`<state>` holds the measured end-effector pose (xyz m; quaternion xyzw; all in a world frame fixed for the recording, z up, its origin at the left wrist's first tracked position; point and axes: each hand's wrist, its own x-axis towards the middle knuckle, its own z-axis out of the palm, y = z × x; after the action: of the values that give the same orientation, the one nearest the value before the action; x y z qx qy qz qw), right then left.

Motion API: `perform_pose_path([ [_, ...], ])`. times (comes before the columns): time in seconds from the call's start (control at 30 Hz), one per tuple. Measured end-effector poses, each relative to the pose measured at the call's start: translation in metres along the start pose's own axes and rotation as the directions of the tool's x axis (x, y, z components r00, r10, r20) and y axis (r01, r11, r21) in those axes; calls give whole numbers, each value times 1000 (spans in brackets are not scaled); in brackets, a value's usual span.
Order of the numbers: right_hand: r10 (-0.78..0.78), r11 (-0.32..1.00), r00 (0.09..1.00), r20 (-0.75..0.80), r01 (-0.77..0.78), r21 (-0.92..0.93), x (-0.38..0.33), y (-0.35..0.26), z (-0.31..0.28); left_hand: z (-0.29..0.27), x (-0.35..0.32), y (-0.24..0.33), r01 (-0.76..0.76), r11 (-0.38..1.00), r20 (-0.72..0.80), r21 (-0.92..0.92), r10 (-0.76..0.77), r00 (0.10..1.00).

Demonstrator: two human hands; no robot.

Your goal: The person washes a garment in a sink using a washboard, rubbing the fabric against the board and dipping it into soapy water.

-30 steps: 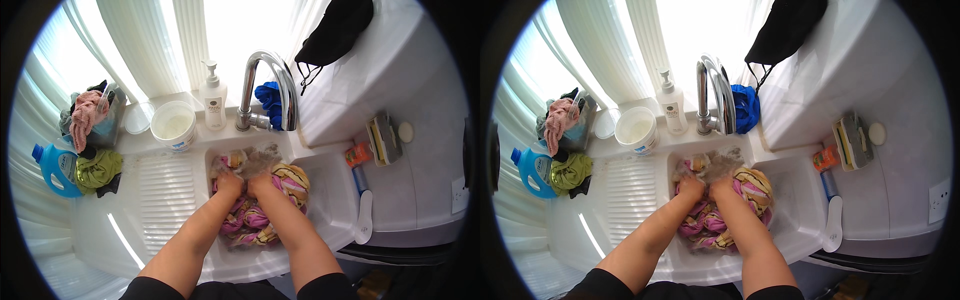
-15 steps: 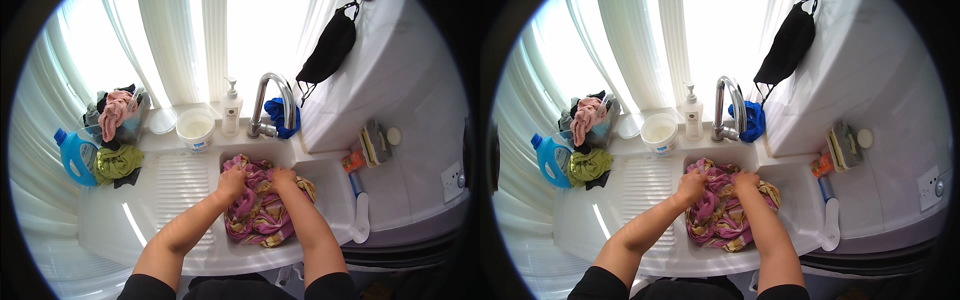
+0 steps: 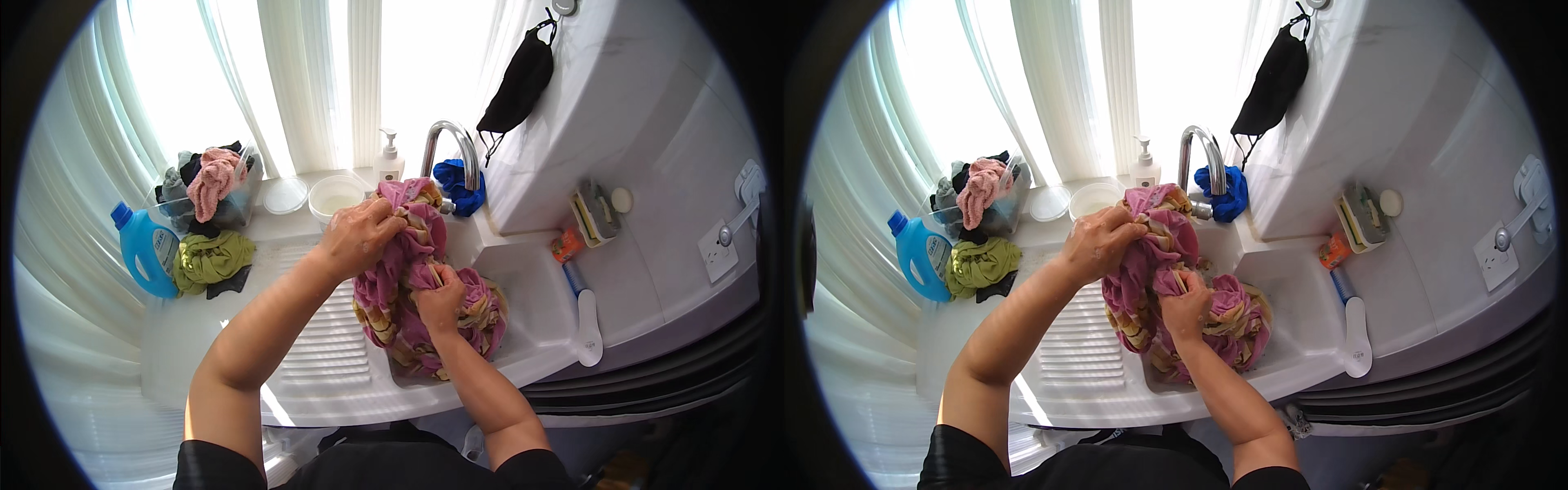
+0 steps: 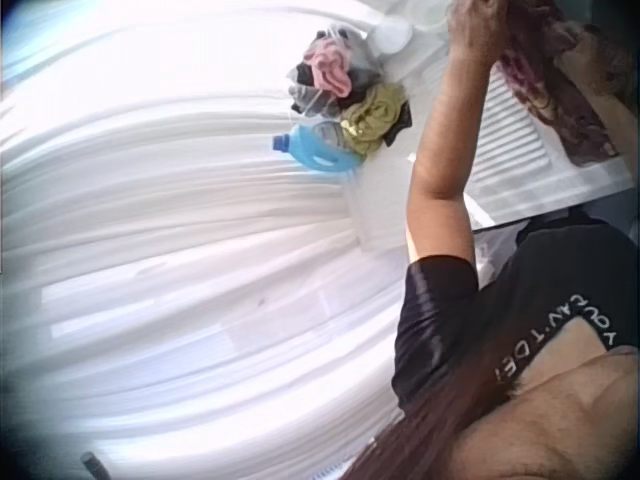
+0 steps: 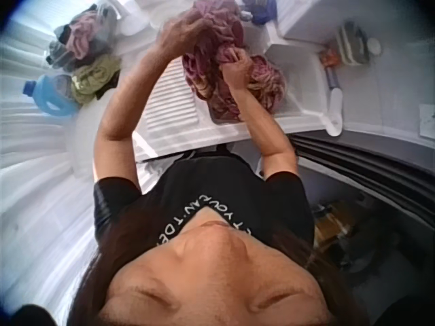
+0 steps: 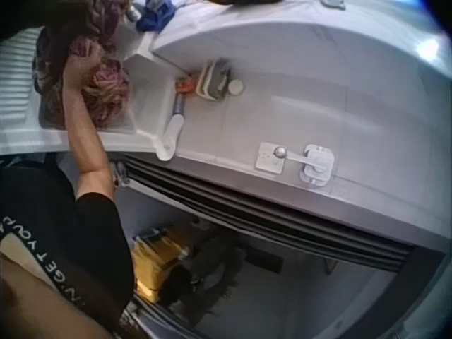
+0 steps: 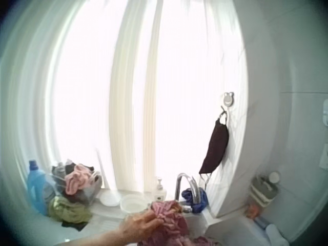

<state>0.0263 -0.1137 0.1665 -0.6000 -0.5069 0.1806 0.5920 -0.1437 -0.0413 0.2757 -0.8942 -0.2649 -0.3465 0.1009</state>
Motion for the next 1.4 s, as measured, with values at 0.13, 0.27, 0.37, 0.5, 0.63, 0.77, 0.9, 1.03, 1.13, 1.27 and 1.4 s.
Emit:
perform_pose_path([
  [0.13,-13,997,994,111,5,72,-32,-22,22,-47,-25,6,-126,992,50,18,125,991],
  [0.27,13,997,750,662,-58,45,-44,2,20,-60,-115,14,-74,997,219,-29,78,973],
  [0.37,296,740,638,710,-624,252,-18,15,19,-36,-208,22,47,998,311,-50,-29,950],
  [0.5,-89,966,906,415,180,-185,13,-10,76,-34,-217,32,193,964,179,-184,-160,971],
  [0.63,-67,950,644,762,276,-149,14,32,123,-28,-174,29,563,787,-210,-251,-612,762],
  [0.77,-22,919,609,793,325,-224,-36,-26,97,8,-188,45,771,629,-149,-102,-776,613],
  [0.9,-351,791,648,676,592,-157,-77,-26,59,7,-212,69,630,777,-117,19,-624,773],
  [1.03,73,880,661,747,310,-360,-37,-12,118,34,-219,-7,737,673,133,55,-737,663],
  [1.13,187,875,784,592,142,-464,-6,-14,150,57,-213,-68,731,680,76,-67,-727,683],
  [1.27,323,831,731,602,85,-549,9,8,174,63,-204,-91,735,667,47,-123,-736,676],
  [1.4,16,974,571,821,178,-143,-3,-5,136,15,-189,-59,814,442,311,-375,-768,560],
])
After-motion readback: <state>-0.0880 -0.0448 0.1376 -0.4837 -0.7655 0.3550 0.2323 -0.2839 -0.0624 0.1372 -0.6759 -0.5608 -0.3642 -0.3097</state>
